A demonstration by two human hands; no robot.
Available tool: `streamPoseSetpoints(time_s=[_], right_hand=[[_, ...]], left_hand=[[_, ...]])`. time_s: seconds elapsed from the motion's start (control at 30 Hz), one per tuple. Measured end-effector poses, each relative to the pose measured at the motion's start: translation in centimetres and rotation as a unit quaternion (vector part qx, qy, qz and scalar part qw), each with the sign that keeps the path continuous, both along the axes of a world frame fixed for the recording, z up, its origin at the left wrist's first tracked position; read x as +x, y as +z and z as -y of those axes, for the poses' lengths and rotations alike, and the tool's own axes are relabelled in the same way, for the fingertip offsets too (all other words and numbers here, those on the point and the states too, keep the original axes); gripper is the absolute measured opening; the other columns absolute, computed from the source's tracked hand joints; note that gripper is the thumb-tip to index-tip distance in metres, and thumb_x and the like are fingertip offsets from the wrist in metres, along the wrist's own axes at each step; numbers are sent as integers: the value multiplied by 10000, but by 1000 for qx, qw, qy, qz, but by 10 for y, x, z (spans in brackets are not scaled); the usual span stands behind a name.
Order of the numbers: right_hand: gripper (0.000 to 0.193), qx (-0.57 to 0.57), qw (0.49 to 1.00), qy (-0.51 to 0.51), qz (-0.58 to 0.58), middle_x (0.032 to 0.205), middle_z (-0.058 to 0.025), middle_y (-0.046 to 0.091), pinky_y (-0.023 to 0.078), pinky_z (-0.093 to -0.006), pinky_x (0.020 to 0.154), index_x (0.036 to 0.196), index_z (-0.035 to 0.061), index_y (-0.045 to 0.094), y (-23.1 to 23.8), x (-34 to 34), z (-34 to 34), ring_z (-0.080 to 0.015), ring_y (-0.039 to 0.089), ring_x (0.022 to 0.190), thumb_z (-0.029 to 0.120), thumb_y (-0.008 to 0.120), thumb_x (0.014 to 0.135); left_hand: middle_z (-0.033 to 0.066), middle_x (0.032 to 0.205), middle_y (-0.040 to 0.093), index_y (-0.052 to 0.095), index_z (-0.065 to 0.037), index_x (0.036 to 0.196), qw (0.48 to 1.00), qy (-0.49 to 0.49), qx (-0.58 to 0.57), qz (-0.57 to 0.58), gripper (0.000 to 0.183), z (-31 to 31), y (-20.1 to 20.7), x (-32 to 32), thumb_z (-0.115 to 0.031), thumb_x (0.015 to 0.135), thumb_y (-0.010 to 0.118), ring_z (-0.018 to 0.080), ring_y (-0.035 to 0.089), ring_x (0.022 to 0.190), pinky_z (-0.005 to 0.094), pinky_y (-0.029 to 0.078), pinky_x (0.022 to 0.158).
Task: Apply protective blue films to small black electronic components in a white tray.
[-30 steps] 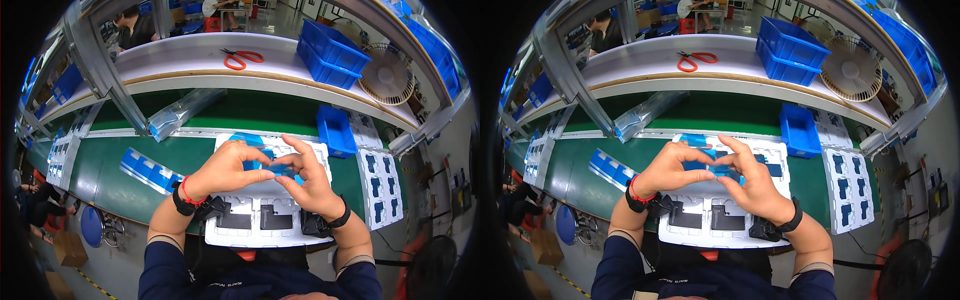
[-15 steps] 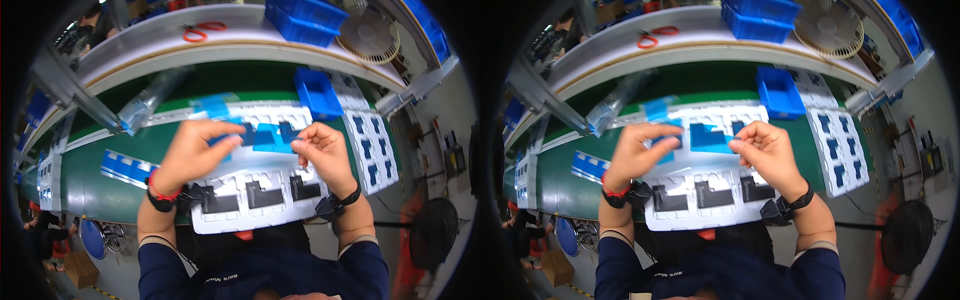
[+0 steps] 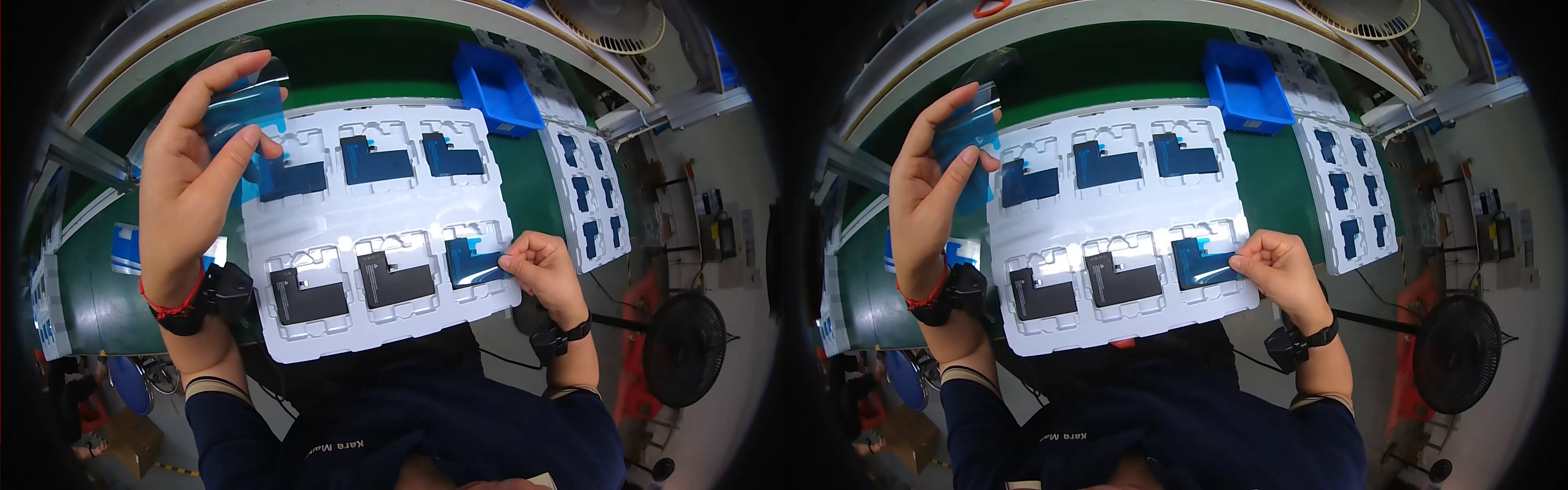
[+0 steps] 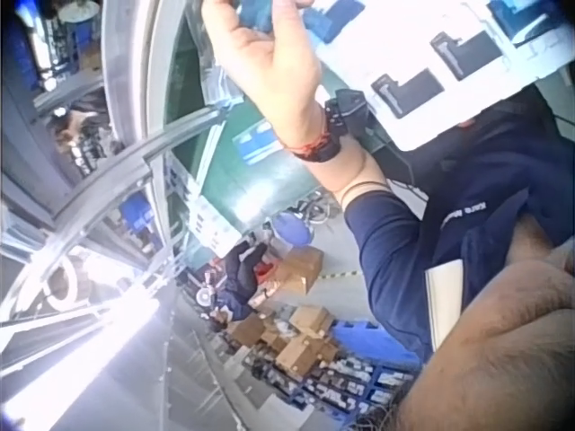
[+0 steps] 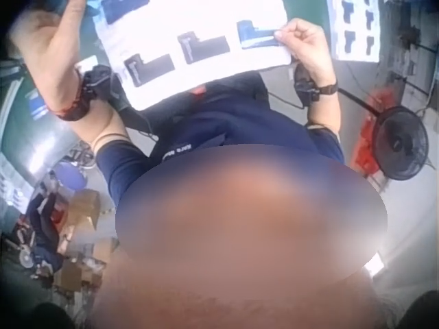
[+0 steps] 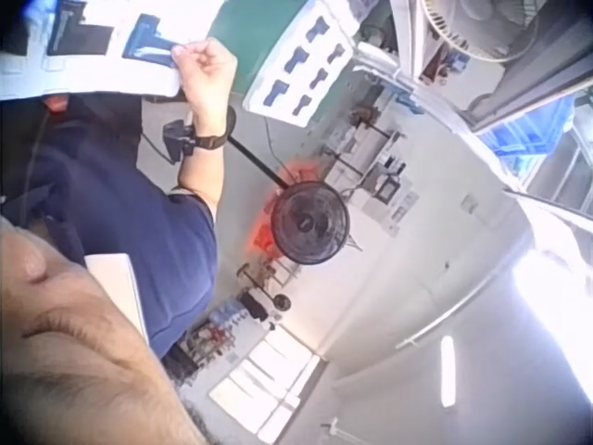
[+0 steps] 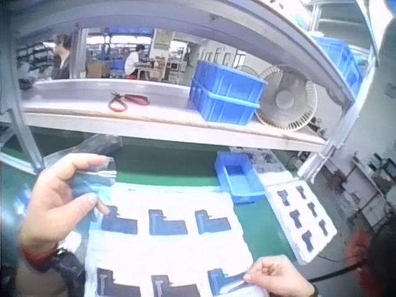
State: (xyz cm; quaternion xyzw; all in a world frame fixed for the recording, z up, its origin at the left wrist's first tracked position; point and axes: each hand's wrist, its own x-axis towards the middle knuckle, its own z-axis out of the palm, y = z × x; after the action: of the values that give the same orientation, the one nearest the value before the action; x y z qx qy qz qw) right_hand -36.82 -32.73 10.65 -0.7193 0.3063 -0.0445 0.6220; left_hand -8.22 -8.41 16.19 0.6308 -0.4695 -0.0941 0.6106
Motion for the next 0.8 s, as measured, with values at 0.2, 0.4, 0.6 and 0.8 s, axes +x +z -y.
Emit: streamPoseSetpoints(time_s=[0.2,0.4,0.6,0.8], right_hand=[[119,9,1000,21,-6,578,44,553,297,-156,420,735,31,598,2,0,3,9,428,467,37,681,820],[123,19,999,19,-23,572,44,548,288,-161,415,730,28,598,6,3,4,9,424,468,37,685,816],[133,23,999,17,-31,562,43,543,270,-164,410,725,29,596,5,5,5,9,413,462,49,694,812],[134,21,999,18,-29,559,50,528,256,-159,394,720,41,588,3,5,6,8,389,435,32,689,807]], left_hand=[[123,1173,552,465,22,1288,1000,-3,20,-2,419,1,-1,1,-14,878,540,108,583,842,235,449,820],[115,1171,550,471,19,1284,999,0,33,3,413,2,-2,2,-23,881,547,107,585,851,246,452,825],[114,1165,552,471,17,1285,999,-1,38,10,414,3,-2,3,-31,882,552,103,586,857,245,455,821],[114,1168,551,472,23,1281,999,-5,41,-1,413,3,-3,3,-35,881,555,106,588,858,243,455,825]])
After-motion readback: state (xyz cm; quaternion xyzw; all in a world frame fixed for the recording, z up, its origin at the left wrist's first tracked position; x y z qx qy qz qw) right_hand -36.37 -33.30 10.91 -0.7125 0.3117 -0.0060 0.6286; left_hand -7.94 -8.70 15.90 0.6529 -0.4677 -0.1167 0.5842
